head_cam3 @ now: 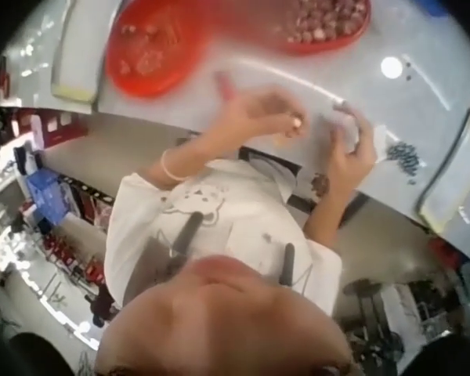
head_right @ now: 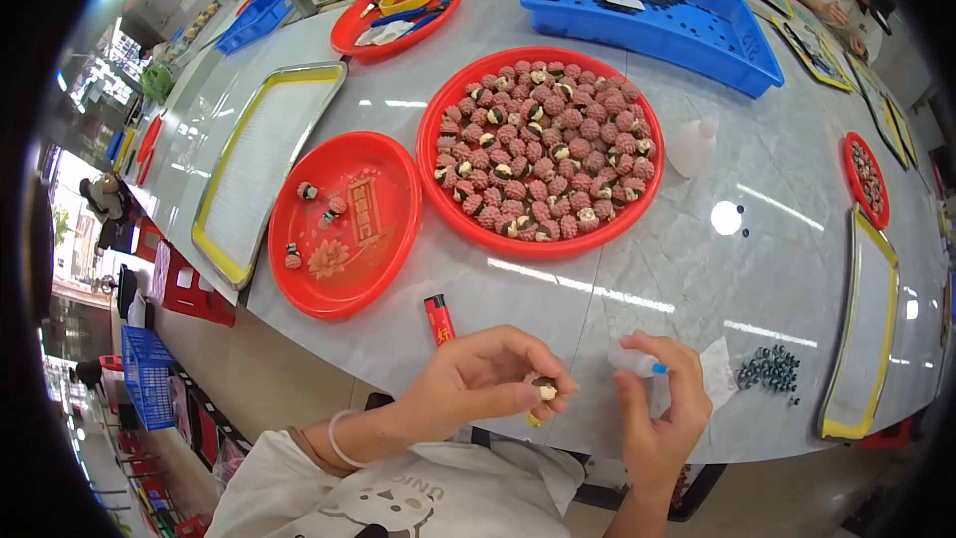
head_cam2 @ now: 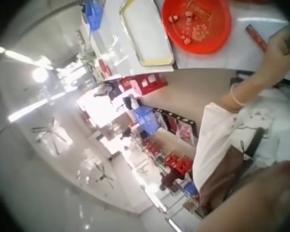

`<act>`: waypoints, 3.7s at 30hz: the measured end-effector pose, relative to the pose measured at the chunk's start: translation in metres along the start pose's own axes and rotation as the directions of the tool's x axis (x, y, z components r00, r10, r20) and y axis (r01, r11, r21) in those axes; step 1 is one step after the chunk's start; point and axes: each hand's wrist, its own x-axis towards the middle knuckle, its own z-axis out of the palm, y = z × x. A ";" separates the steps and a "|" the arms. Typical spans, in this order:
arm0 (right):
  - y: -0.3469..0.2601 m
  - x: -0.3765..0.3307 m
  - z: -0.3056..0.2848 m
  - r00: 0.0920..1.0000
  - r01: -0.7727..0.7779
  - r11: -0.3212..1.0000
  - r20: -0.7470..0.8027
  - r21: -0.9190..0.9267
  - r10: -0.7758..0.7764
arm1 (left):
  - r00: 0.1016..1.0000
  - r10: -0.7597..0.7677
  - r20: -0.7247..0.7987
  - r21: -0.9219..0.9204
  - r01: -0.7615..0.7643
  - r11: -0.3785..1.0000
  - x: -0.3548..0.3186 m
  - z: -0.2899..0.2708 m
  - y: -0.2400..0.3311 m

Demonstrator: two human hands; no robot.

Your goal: The person assembles miniature figurines by taking head pieces from a tray, applying glue to them with a dispenser bottle, attaching body pieces by hand, and placing the assembled figurines into another tray.

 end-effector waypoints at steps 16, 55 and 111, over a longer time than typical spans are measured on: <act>-0.007 -0.012 -0.036 0.982 -0.005 0.930 -0.174 0.368 0.074 | 0.994 0.107 -0.014 -0.143 -0.108 0.984 0.005 -0.016 -0.039; 0.008 -0.012 -0.029 0.989 0.018 0.926 -0.141 0.378 0.039 | 0.997 0.072 -0.002 -0.132 -0.071 0.989 0.012 -0.011 -0.042; -0.040 -0.045 0.028 0.474 -0.496 0.678 0.823 0.543 -0.313 | 0.999 0.051 -0.013 -0.047 -0.051 0.998 0.010 -0.006 -0.040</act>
